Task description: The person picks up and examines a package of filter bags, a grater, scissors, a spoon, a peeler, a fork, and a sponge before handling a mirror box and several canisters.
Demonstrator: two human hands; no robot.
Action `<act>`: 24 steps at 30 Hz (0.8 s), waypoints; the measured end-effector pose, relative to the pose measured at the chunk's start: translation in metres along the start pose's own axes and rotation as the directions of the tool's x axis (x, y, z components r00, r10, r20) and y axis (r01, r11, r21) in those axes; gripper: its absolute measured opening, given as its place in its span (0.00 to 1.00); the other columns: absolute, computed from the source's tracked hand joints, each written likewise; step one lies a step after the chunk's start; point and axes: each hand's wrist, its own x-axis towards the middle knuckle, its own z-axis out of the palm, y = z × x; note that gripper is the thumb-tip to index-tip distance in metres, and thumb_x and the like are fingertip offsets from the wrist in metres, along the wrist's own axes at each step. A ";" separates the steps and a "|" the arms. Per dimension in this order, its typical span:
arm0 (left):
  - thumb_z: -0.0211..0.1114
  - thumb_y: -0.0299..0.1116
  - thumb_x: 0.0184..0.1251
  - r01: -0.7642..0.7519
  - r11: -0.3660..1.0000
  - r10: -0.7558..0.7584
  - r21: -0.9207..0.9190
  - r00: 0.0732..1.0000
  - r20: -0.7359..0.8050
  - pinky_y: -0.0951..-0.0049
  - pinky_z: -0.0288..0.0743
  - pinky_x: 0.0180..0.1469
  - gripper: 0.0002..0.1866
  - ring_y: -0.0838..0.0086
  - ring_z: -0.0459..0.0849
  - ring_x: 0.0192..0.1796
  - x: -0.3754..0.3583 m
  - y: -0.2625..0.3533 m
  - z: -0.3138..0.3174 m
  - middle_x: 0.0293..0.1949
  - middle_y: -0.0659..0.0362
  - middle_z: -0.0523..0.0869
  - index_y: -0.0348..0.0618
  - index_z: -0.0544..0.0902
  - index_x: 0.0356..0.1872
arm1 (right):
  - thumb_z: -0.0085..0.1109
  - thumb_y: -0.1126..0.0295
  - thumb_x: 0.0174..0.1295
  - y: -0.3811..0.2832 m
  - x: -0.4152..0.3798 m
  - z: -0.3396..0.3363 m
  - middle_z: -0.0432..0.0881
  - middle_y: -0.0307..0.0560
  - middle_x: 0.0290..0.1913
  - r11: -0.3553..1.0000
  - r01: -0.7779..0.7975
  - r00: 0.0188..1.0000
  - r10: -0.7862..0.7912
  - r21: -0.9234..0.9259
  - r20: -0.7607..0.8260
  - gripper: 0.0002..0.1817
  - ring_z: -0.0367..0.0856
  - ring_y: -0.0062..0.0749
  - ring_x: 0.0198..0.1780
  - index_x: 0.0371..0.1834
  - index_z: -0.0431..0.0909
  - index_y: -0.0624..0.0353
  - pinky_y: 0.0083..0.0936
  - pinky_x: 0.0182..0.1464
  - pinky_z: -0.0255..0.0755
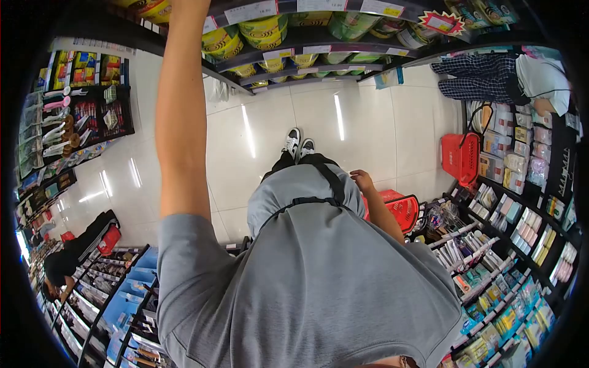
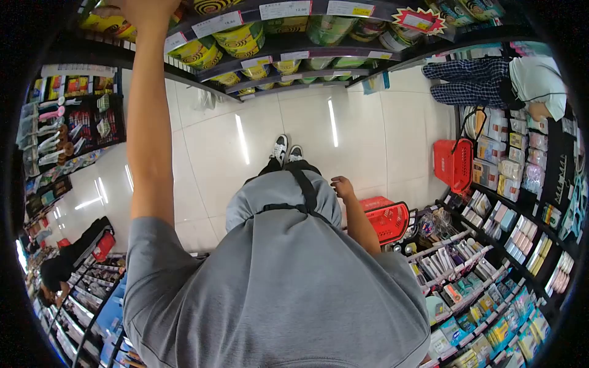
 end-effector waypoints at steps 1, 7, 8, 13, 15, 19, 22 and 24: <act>0.64 0.66 0.39 0.006 0.999 -0.007 -0.046 1.000 -0.021 0.35 0.40 0.58 0.47 0.48 0.61 0.57 0.002 0.001 -0.003 0.51 0.46 0.68 0.47 0.66 0.58 | 0.52 0.76 0.48 0.000 0.002 0.000 0.80 0.47 0.32 0.999 0.008 1.000 -0.008 -0.043 0.000 0.17 0.73 0.26 0.23 0.44 0.77 0.58 0.20 0.19 0.64; 0.65 0.65 0.39 0.049 0.996 -0.043 -0.079 0.996 0.074 0.36 0.42 0.58 0.46 0.45 0.60 0.57 0.004 0.002 -0.010 0.52 0.44 0.68 0.46 0.66 0.57 | 0.50 0.76 0.48 -0.009 0.003 0.006 0.81 0.51 0.35 0.988 0.152 0.988 -0.152 -0.001 -0.029 0.17 0.76 0.29 0.24 0.43 0.76 0.62 0.21 0.20 0.67; 0.65 0.66 0.39 0.066 0.997 -0.062 -0.037 0.993 0.099 0.35 0.42 0.58 0.46 0.43 0.60 0.57 0.003 0.001 -0.008 0.53 0.44 0.68 0.46 0.66 0.58 | 0.49 0.75 0.48 -0.016 -0.004 0.005 0.81 0.52 0.36 0.989 0.140 0.989 -0.141 -0.042 -0.035 0.16 0.77 0.31 0.32 0.42 0.77 0.64 0.23 0.31 0.69; 0.62 0.73 0.33 -0.006 0.995 0.007 -0.101 1.000 0.013 0.27 0.44 0.50 0.46 0.39 0.66 0.45 -0.003 -0.008 0.008 0.40 0.43 0.75 0.44 0.73 0.47 | 0.46 0.72 0.51 -0.007 0.014 0.003 0.81 0.52 0.37 0.970 0.203 0.976 -0.211 -0.132 -0.053 0.16 0.78 0.33 0.39 0.39 0.79 0.66 0.24 0.42 0.71; 0.62 0.72 0.33 0.066 0.989 -0.061 -0.130 0.997 0.038 0.30 0.46 0.51 0.42 0.47 0.66 0.48 -0.003 -0.009 0.007 0.42 0.49 0.74 0.54 0.73 0.49 | 0.46 0.71 0.51 0.004 0.030 0.001 0.82 0.52 0.38 0.964 0.238 0.969 -0.244 -0.116 -0.042 0.15 0.79 0.35 0.40 0.38 0.80 0.66 0.25 0.43 0.72; 0.63 0.71 0.33 0.097 0.985 -0.087 -0.144 0.994 0.074 0.30 0.44 0.53 0.43 0.47 0.63 0.51 0.000 -0.006 0.004 0.45 0.50 0.72 0.54 0.71 0.50 | 0.48 0.70 0.49 -0.009 0.020 0.008 0.82 0.53 0.38 0.974 0.192 0.975 -0.203 -0.119 -0.087 0.15 0.79 0.39 0.41 0.36 0.80 0.67 0.27 0.45 0.73; 0.64 0.70 0.35 0.116 0.980 -0.101 -0.161 0.990 0.095 0.31 0.44 0.53 0.43 0.48 0.63 0.52 0.001 -0.006 0.001 0.46 0.51 0.72 0.54 0.71 0.52 | 0.49 0.71 0.49 -0.012 0.021 0.012 0.82 0.54 0.38 0.967 0.210 0.968 -0.227 -0.143 -0.111 0.15 0.80 0.38 0.41 0.36 0.81 0.67 0.27 0.45 0.73; 0.64 0.69 0.35 0.125 0.981 -0.107 -0.151 0.987 0.124 0.32 0.43 0.54 0.42 0.49 0.62 0.53 0.004 -0.004 -0.003 0.47 0.51 0.71 0.53 0.71 0.52 | 0.50 0.71 0.49 -0.014 0.020 0.012 0.82 0.53 0.38 0.966 0.223 0.965 -0.238 -0.134 -0.112 0.14 0.80 0.38 0.41 0.36 0.81 0.67 0.27 0.45 0.73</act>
